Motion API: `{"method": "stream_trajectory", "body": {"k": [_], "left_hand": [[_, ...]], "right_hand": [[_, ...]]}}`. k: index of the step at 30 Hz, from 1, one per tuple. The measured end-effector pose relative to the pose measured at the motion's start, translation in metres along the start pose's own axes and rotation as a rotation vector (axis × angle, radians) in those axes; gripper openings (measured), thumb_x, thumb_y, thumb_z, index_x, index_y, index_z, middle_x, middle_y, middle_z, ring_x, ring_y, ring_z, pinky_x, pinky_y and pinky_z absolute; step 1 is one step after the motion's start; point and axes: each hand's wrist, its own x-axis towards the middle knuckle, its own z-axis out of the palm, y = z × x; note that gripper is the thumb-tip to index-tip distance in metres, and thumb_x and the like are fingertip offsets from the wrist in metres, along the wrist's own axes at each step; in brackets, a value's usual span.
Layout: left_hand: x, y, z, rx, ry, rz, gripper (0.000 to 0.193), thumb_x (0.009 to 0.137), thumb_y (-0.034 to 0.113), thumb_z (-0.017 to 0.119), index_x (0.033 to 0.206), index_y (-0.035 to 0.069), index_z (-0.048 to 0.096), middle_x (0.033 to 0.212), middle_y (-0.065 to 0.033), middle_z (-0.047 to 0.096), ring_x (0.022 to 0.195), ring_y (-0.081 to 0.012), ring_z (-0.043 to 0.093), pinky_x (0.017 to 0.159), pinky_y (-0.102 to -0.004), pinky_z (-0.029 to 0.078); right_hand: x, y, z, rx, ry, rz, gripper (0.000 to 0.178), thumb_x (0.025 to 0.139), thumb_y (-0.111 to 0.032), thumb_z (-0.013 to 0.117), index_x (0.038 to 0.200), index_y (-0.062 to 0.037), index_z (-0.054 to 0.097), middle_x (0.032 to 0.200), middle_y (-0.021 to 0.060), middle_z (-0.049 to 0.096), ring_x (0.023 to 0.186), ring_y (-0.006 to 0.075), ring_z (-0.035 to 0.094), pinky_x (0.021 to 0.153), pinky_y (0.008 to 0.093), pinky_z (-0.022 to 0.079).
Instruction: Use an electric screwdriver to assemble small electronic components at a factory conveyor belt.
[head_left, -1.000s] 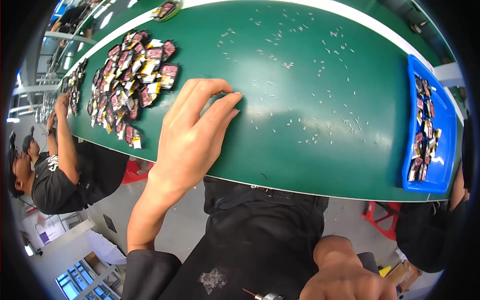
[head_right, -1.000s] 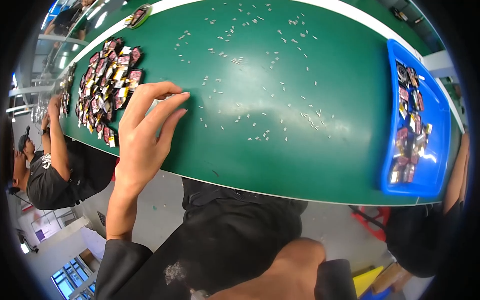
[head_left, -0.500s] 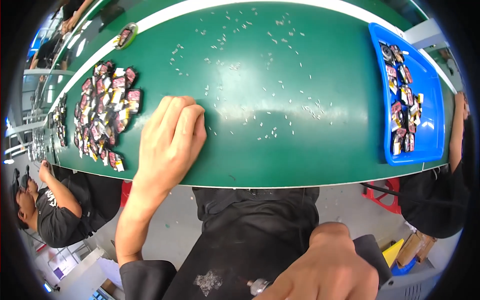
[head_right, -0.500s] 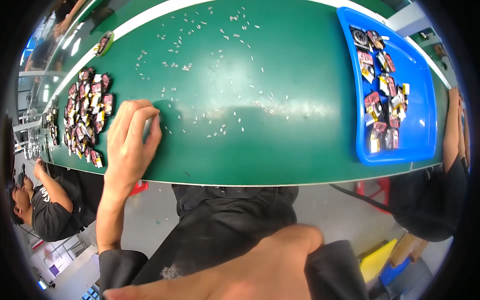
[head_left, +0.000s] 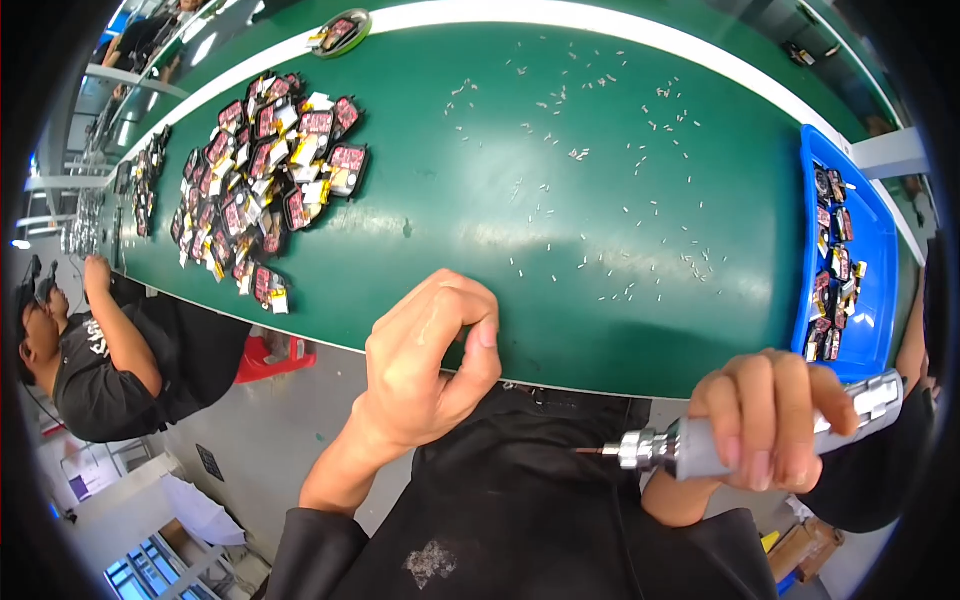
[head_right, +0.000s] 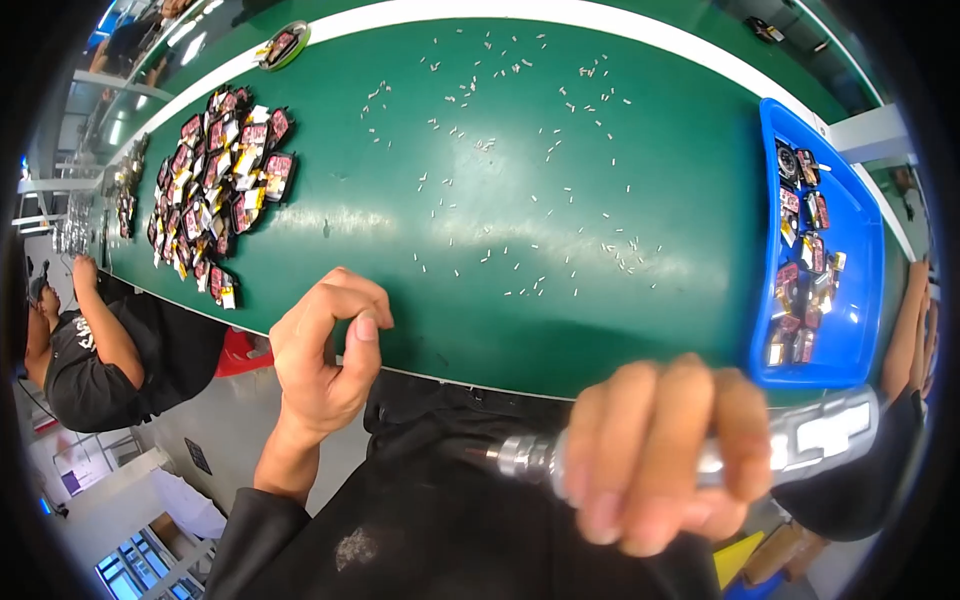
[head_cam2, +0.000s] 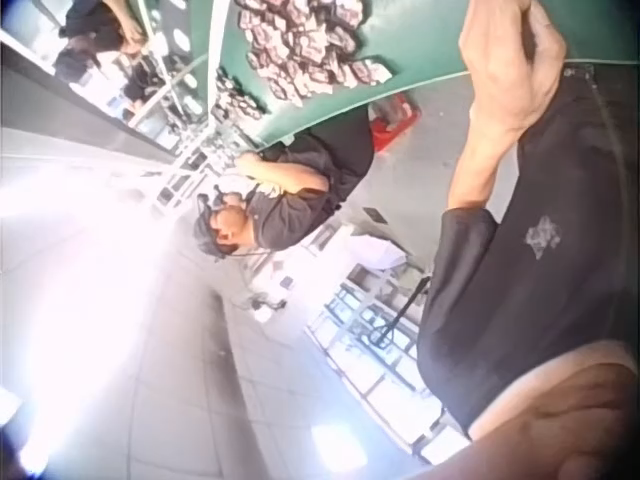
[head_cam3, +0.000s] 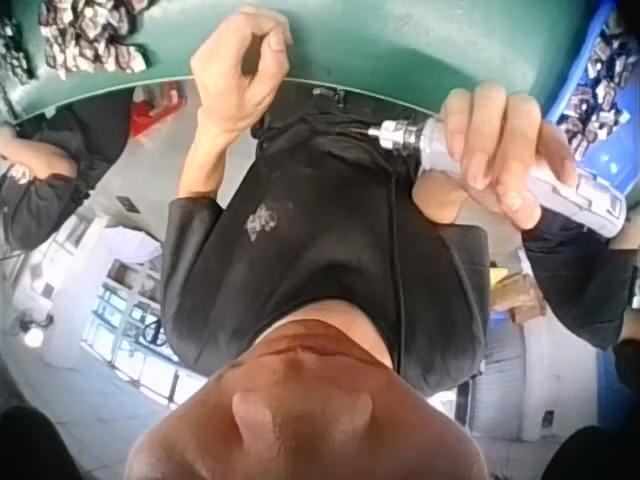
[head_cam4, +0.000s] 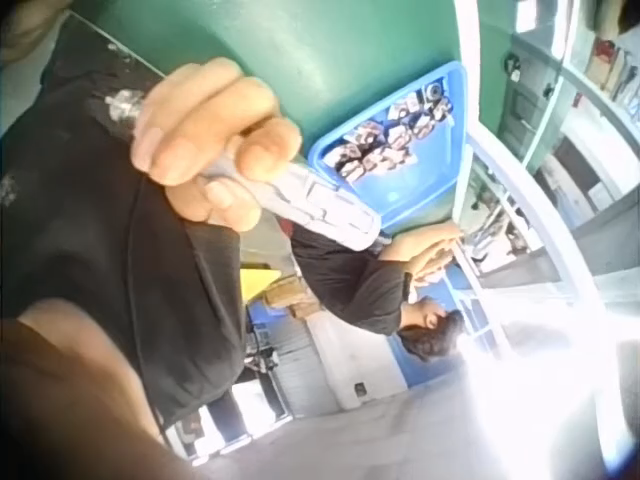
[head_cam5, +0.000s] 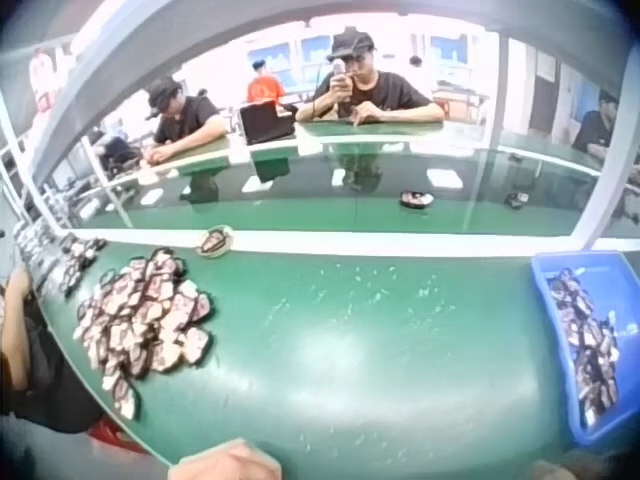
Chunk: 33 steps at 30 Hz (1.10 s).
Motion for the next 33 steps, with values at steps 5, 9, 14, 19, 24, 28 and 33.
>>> {"method": "stream_trajectory", "body": {"k": [5,9,14,19,24,28,33], "left_hand": [[-0.008,-0.001,0.005,-0.131,0.056,-0.041,0.006,0.076,-0.011,0.059,0.080,-0.007,0.061,0.078,-0.0158,0.066,0.064,-0.0198,0.061,0.060,-0.0284,0.049],[-0.012,-0.002,0.011,-0.330,0.130,-0.128,0.013,0.075,-0.013,0.063,0.085,-0.007,0.065,0.085,-0.0175,0.068,0.068,-0.0174,0.062,0.060,-0.0258,0.050],[-0.016,0.009,0.014,-0.671,0.253,-0.412,0.005,0.080,-0.011,0.060,0.084,-0.007,0.061,0.079,-0.0184,0.065,0.071,-0.0154,0.061,0.060,-0.0243,0.048],[-0.021,-0.004,0.007,-0.806,0.098,-0.280,0.019,0.090,-0.001,0.045,0.071,0.000,0.049,0.071,-0.0142,0.059,0.065,-0.0139,0.054,0.055,-0.0265,0.042],[-0.018,0.000,0.012,-0.674,0.105,-0.235,0.010,0.084,-0.007,0.054,0.075,-0.005,0.056,0.069,-0.0119,0.062,0.061,-0.0141,0.056,0.053,-0.0254,0.043],[-0.015,0.004,0.015,-0.475,0.129,-0.220,0.004,0.082,-0.008,0.059,0.081,-0.008,0.063,0.076,-0.0166,0.067,0.061,-0.0150,0.058,0.054,-0.0247,0.046],[-0.019,0.002,0.015,-0.534,0.151,-0.238,0.007,0.086,-0.004,0.058,0.086,-0.008,0.063,0.078,-0.0197,0.066,0.062,-0.0154,0.059,0.051,-0.0247,0.047]], "right_hand": [[0.008,-0.002,-0.008,-0.054,0.027,0.032,0.044,0.085,0.000,0.059,0.126,-0.0148,0.058,0.081,0.0054,0.065,0.073,0.0173,0.059,0.069,0.0300,0.049],[0.017,0.011,0.000,0.008,0.153,-0.031,0.041,0.071,0.010,0.056,0.110,-0.0009,0.065,0.066,0.0029,0.059,0.057,0.0120,0.053,0.058,0.0251,0.047],[0.017,0.017,-0.003,0.018,0.167,0.001,0.039,0.072,0.009,0.056,0.109,-0.0013,0.065,0.065,0.0025,0.057,0.057,0.0119,0.052,0.058,0.0249,0.046],[0.015,0.017,0.001,0.013,0.214,0.015,0.036,0.073,0.008,0.058,0.107,-0.0019,0.064,0.066,0.0025,0.056,0.057,0.0122,0.052,0.059,0.0256,0.046],[0.012,0.021,0.000,0.048,0.270,0.009,0.031,0.073,0.008,0.060,0.103,-0.0022,0.063,0.068,0.0033,0.055,0.057,0.0122,0.052,0.059,0.0257,0.044],[0.014,0.019,0.001,0.036,0.298,-0.003,0.028,0.074,0.007,0.061,0.100,-0.0024,0.063,0.066,0.0026,0.055,0.056,0.0120,0.051,0.058,0.0255,0.044],[0.009,0.013,-0.010,0.017,0.187,-0.010,0.037,0.078,0.001,0.056,0.112,-0.0120,0.061,0.074,0.0036,0.058,0.067,0.0145,0.054,0.066,0.0273,0.044]]}}
